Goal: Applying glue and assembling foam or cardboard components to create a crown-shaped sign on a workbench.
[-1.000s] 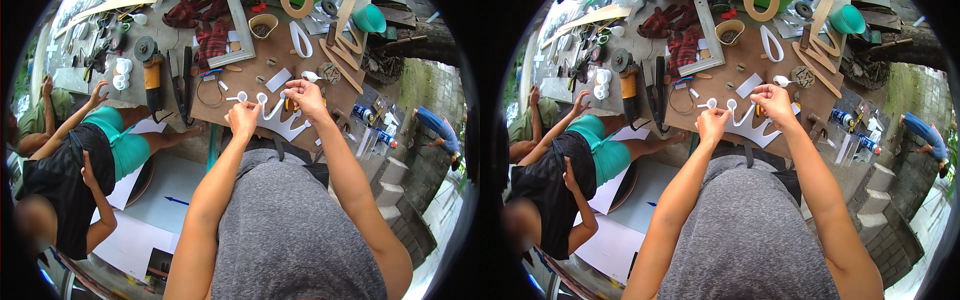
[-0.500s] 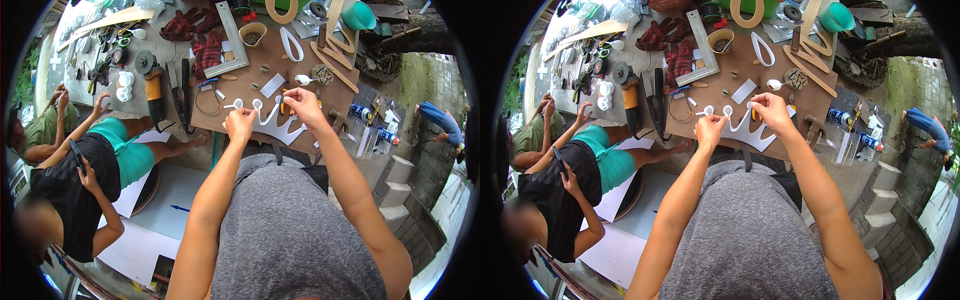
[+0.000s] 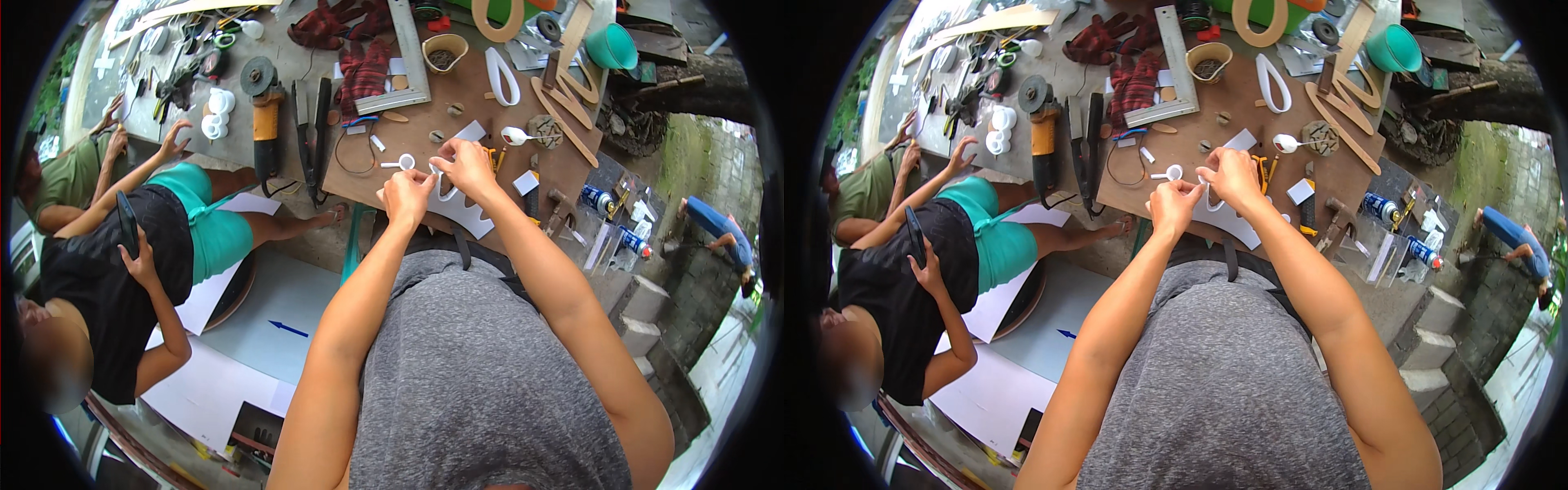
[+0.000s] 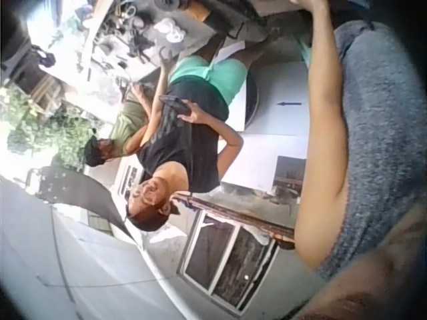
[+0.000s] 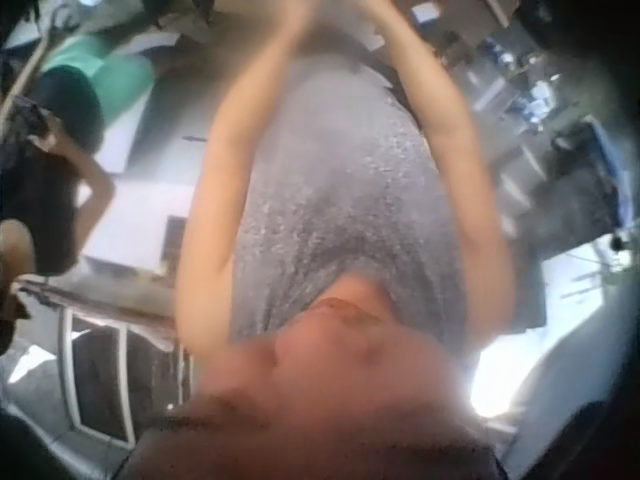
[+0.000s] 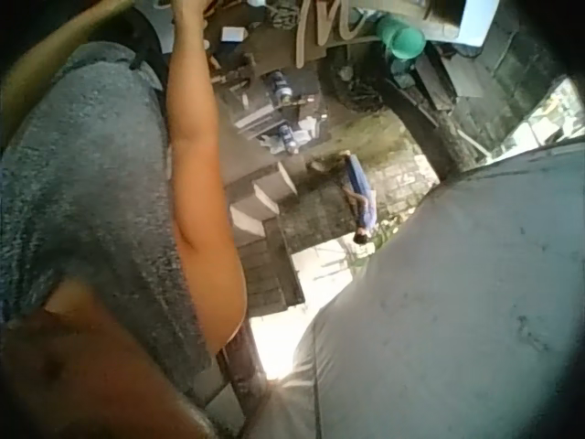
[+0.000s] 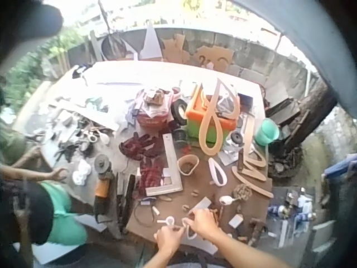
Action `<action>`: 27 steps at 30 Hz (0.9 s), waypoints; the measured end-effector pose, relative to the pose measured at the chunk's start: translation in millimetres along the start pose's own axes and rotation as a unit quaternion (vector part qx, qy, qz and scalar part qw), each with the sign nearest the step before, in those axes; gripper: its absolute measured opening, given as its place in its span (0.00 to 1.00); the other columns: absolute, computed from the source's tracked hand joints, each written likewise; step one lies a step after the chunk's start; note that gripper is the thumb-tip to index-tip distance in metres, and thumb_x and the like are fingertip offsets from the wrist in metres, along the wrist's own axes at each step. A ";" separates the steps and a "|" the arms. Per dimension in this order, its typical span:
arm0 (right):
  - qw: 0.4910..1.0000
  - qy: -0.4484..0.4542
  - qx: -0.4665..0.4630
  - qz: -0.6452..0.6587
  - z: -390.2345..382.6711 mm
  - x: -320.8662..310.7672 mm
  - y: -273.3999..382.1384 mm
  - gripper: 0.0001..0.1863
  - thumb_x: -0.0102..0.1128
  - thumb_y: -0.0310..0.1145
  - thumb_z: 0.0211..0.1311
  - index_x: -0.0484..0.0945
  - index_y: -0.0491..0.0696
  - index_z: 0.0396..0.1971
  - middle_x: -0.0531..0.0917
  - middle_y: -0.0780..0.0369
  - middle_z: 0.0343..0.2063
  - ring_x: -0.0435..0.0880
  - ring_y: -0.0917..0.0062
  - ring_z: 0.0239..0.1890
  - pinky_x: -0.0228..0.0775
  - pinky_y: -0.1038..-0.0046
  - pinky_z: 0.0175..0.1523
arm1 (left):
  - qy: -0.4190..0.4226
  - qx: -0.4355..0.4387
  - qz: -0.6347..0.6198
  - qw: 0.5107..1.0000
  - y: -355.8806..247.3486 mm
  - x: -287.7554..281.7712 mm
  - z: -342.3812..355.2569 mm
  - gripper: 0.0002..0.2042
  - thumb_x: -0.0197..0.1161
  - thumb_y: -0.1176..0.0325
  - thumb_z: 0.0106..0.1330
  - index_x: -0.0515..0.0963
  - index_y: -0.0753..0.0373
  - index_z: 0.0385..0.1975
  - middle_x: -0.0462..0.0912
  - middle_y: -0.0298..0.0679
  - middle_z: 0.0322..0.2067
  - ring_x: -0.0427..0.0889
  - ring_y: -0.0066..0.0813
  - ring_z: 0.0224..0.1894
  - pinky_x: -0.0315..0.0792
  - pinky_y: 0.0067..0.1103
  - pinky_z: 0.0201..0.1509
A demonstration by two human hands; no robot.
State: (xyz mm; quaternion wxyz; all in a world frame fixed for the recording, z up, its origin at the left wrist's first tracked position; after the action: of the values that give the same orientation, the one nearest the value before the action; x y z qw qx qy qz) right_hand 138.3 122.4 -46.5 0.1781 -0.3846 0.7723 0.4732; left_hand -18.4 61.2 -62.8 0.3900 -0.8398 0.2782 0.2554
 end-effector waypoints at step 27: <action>0.999 0.023 0.007 0.036 3.9 -3.0 -16.5 0.24 0.78 0.45 0.51 0.85 0.40 0.40 0.89 0.52 0.37 0.89 0.61 0.42 0.79 0.63 0.50 | 0.006 -0.011 -0.026 1.000 -3.5 -2.1 -2.4 0.15 0.73 0.52 0.59 0.90 0.58 0.31 0.89 0.39 0.26 0.88 0.38 0.33 0.70 0.33 0.52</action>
State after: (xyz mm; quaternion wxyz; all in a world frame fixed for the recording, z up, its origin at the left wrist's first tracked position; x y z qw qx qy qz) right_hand 152.4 122.7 -56.3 0.1460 -0.3659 0.7927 0.4653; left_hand -17.1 61.7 -58.2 0.3855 -0.8524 0.2560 0.2434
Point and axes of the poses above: each hand's wrist, its own z-axis towards the middle knuckle, its own x-axis out of the palm, y = z × x, the point moved 8 cm from there along z, towards the middle knuckle
